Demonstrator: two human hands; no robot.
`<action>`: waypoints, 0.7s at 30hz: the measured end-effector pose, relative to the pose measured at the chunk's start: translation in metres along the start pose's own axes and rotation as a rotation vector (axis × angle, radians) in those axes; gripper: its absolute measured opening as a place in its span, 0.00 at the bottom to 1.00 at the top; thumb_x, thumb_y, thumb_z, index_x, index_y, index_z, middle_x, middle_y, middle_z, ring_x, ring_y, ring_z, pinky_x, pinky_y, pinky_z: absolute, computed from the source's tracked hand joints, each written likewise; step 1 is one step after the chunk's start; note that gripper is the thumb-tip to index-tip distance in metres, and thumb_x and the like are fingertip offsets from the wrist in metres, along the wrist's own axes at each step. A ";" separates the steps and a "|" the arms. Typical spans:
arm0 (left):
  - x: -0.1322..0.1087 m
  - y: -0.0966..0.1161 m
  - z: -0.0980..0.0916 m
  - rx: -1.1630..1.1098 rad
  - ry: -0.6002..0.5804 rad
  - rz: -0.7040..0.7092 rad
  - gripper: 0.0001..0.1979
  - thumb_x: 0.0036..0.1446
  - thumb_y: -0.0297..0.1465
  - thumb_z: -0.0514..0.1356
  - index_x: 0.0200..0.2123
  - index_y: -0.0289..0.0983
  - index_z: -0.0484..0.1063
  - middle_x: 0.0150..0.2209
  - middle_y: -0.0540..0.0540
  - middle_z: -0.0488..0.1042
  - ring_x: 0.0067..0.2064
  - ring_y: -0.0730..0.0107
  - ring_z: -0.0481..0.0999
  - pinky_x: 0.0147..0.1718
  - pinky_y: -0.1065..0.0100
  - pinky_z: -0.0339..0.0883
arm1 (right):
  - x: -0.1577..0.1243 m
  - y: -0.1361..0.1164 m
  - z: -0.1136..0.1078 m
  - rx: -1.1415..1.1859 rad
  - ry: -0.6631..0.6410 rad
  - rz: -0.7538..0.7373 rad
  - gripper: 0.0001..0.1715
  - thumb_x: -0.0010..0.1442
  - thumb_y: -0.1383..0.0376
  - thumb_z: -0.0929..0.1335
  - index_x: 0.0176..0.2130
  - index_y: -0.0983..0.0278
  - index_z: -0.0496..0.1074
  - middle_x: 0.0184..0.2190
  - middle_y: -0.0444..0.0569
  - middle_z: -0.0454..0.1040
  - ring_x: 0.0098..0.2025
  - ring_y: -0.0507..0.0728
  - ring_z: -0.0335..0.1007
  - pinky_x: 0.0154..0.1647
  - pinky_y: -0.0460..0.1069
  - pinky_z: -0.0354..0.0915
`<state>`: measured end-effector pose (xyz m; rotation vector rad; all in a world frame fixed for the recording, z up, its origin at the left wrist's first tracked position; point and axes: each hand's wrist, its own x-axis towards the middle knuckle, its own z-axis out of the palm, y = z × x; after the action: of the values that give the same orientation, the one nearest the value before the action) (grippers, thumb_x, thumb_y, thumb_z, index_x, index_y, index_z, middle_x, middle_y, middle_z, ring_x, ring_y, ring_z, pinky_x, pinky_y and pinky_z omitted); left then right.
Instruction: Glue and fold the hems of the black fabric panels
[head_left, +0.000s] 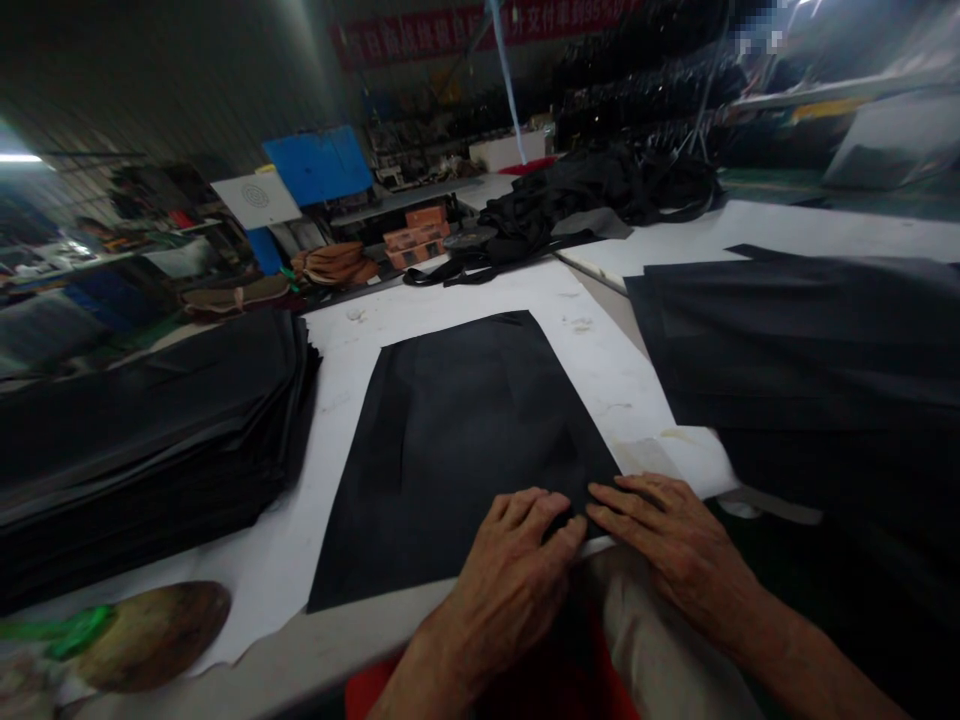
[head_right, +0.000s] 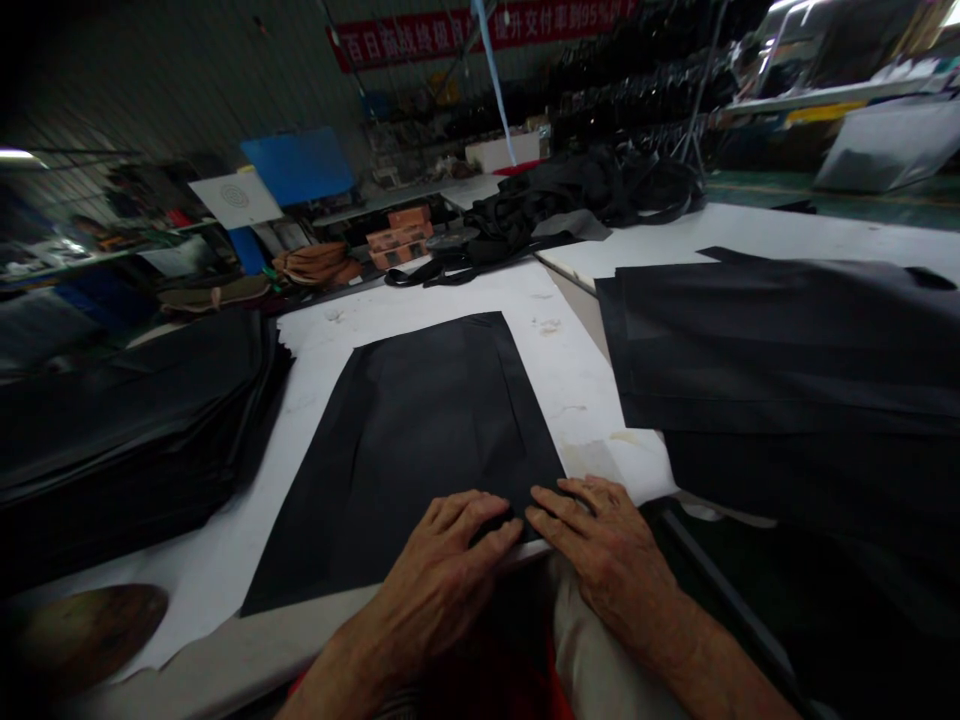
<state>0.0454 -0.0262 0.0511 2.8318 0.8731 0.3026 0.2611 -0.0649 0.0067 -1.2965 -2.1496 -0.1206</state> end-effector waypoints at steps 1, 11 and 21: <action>0.001 0.002 0.002 0.012 -0.006 0.008 0.19 0.60 0.28 0.52 0.55 0.41 0.61 0.53 0.46 0.66 0.52 0.61 0.63 0.51 0.59 0.59 | -0.001 0.000 0.000 0.004 -0.001 0.002 0.32 0.52 0.81 0.56 0.49 0.60 0.70 0.50 0.43 0.72 0.51 0.59 0.61 0.52 0.58 0.55; -0.023 -0.011 -0.005 0.078 0.093 -0.024 0.11 0.62 0.30 0.52 0.46 0.43 0.68 0.48 0.51 0.73 0.51 0.61 0.66 0.48 0.57 0.60 | -0.002 0.000 0.003 0.016 0.005 -0.001 0.33 0.52 0.82 0.56 0.50 0.59 0.70 0.50 0.43 0.71 0.51 0.59 0.61 0.51 0.58 0.56; -0.011 0.004 0.006 0.096 0.093 -0.043 0.19 0.63 0.36 0.51 0.56 0.41 0.61 0.57 0.49 0.65 0.57 0.58 0.61 0.51 0.56 0.59 | 0.000 0.004 -0.004 -0.064 -0.046 -0.083 0.30 0.54 0.79 0.58 0.51 0.59 0.69 0.52 0.42 0.70 0.51 0.59 0.62 0.50 0.56 0.57</action>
<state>0.0402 -0.0367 0.0446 2.9028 0.9910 0.3993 0.2667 -0.0642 0.0086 -1.2567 -2.2564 -0.1969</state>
